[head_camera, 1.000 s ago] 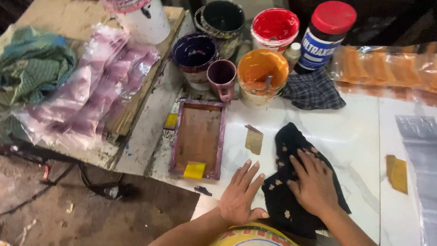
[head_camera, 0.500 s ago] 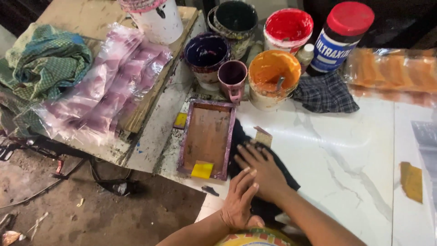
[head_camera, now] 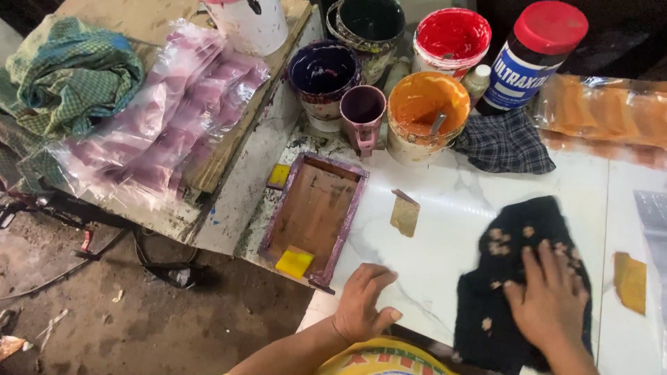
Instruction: Manual screen printing on small material strips followed by cleaning the workspace and organizing materials.
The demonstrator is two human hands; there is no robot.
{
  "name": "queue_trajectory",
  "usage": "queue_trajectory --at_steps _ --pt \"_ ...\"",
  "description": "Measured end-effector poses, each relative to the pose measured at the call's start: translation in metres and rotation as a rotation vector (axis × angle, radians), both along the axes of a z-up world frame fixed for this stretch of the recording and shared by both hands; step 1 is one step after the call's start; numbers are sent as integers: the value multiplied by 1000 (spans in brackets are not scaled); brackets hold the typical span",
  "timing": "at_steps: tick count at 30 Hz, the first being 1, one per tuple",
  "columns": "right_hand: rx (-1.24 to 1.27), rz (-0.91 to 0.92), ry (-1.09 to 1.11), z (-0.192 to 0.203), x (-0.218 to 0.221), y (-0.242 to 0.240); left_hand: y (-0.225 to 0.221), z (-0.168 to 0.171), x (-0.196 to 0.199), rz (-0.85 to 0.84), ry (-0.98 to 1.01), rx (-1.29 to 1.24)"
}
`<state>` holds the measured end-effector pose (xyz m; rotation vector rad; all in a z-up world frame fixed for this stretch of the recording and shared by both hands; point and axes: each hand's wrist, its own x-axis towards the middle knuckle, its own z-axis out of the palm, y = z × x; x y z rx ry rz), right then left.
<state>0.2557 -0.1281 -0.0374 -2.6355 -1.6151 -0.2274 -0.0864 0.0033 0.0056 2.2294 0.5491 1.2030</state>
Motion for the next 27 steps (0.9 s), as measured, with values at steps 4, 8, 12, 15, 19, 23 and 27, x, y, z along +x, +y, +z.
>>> queue_trajectory --at_steps 4,8,12,15,19,23,27 --pt "-134 -64 151 35 -3 60 9 -19 -13 74 -30 -30" --pt "-242 34 209 63 -35 124 17 -30 -21 44 81 -291" --pt "-278 42 296 76 -72 169 28 -22 -21 31 107 -476" --pt "-74 157 180 40 -80 180 41 -27 -28 -37 109 -489" --pt "-47 229 195 35 -114 161 39 -29 -25 -37 191 -498" --pt "-27 426 252 55 -127 88 35 -34 -20 32 337 -348" --pt "-117 363 186 38 -76 0 30 -43 -15 64 384 -421"
